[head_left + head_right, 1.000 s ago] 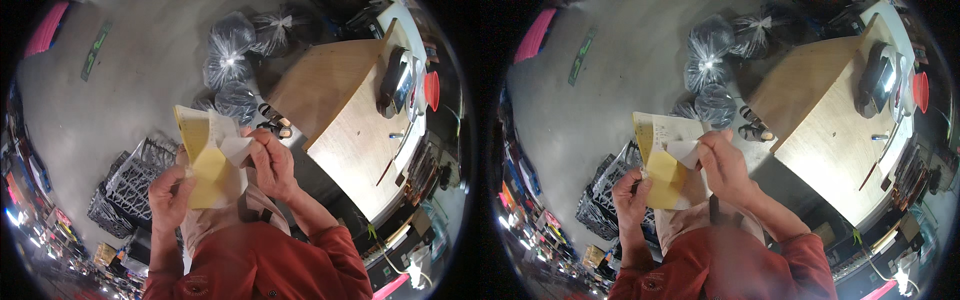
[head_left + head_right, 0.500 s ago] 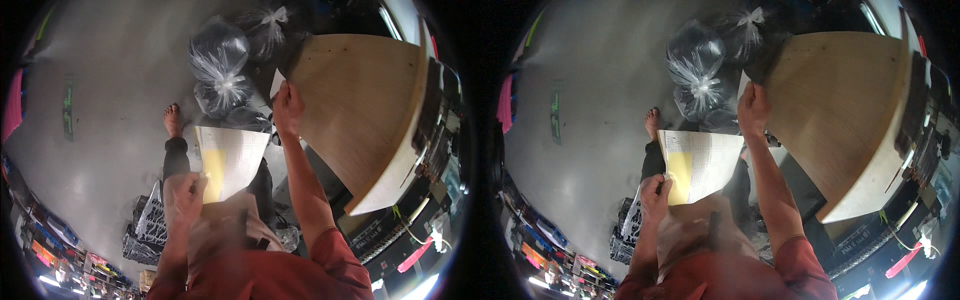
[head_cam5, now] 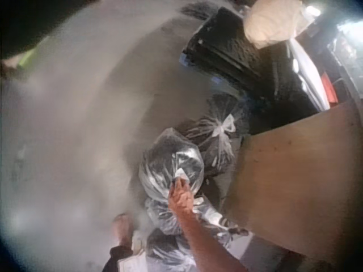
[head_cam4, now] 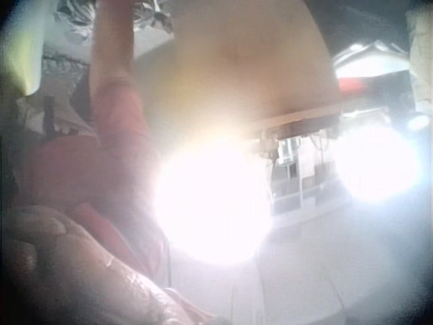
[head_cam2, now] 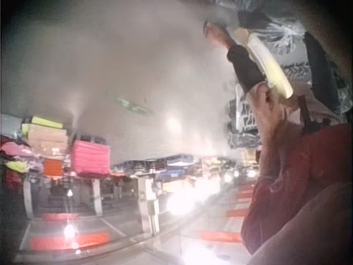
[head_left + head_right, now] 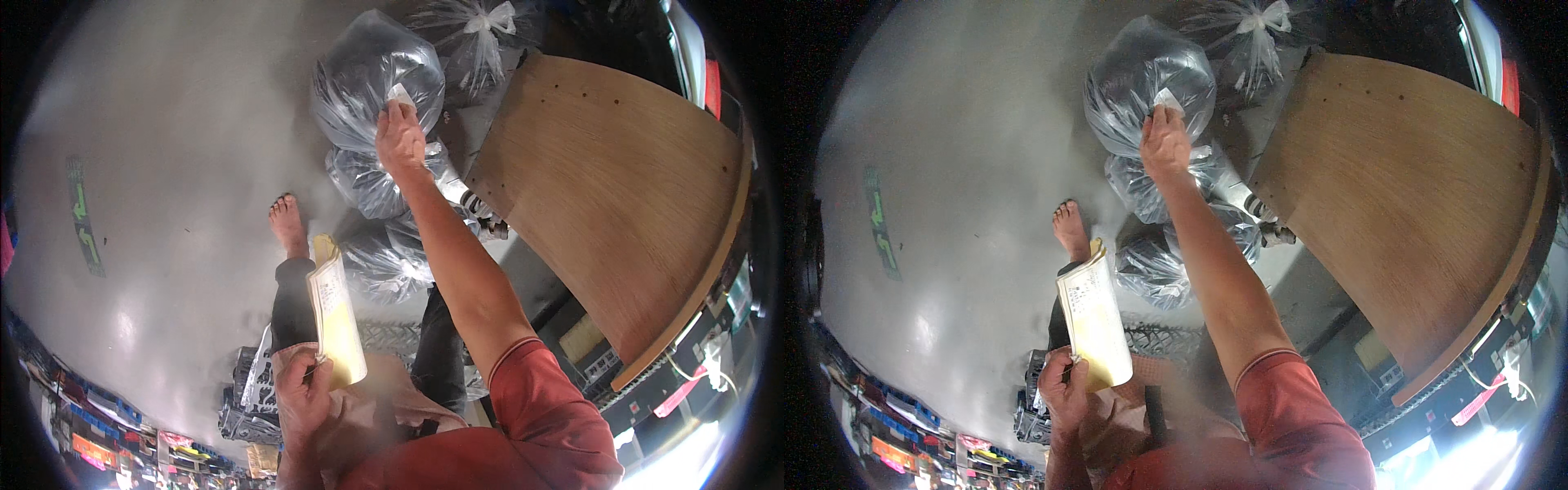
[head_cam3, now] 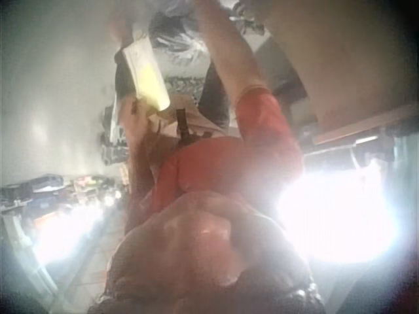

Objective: The person writes on a notepad and a sheet of paper, then flips through the notepad pages. They pick up and inspect several shoe soles and a black plastic sheet with cutouts, placing them on a table and a nearby rack.

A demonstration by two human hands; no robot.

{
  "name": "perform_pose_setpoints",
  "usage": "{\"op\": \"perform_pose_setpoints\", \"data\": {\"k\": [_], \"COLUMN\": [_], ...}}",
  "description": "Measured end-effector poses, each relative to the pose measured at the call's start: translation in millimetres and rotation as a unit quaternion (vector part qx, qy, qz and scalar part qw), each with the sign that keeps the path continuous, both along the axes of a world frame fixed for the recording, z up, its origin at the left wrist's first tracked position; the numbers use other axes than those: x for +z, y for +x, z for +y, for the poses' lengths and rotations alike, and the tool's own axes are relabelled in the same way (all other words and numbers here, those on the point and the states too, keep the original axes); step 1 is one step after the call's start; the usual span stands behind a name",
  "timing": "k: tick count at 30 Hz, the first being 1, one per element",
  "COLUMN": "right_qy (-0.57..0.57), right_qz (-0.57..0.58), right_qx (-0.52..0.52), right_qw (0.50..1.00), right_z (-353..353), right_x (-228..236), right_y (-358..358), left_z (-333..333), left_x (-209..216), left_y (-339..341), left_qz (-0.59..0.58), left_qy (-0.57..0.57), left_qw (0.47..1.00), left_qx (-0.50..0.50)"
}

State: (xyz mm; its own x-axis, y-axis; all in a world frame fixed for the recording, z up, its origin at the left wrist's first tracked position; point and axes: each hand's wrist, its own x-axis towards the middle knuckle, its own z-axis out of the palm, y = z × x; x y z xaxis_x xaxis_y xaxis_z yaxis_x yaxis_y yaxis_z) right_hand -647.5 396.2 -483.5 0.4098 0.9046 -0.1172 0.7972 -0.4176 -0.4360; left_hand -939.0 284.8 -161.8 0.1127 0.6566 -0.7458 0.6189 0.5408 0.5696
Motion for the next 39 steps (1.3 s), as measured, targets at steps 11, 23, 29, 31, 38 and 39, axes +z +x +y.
{"op": "perform_pose_setpoints", "data": {"k": [11, 23, 29, 31, 38, 39], "right_qy": [-0.164, -0.089, 0.006, 0.002, 0.192, 0.248], "right_qz": [0.338, 0.597, 0.578, 0.571, 0.291, 0.184], "right_qx": [0.001, 0.119, 0.066, 0.058, 0.111, 0.142], "right_qw": [0.927, 0.788, 0.814, 0.819, 0.931, 0.940], "right_z": [2, 11, -28, -40, -59, -62], "right_x": [130, 330, 360, 368, 409, 421], "right_y": [10, -12, 6, 18, 29, 32], "left_z": [28, 39, 59, 62, 57, 55], "left_x": [15, 99, 136, 152, 171, 171], "left_y": [-7, 12, 18, 30, 84, 89], "left_qz": [-0.074, -0.430, -0.362, -0.244, -0.236, -0.232], "left_qy": [0.015, -0.048, -0.024, -0.041, 0.025, 0.027], "left_qw": [0.989, 0.826, 0.917, 0.960, 0.960, 0.963], "left_qx": [0.126, 0.361, 0.168, 0.127, 0.146, 0.135]}}
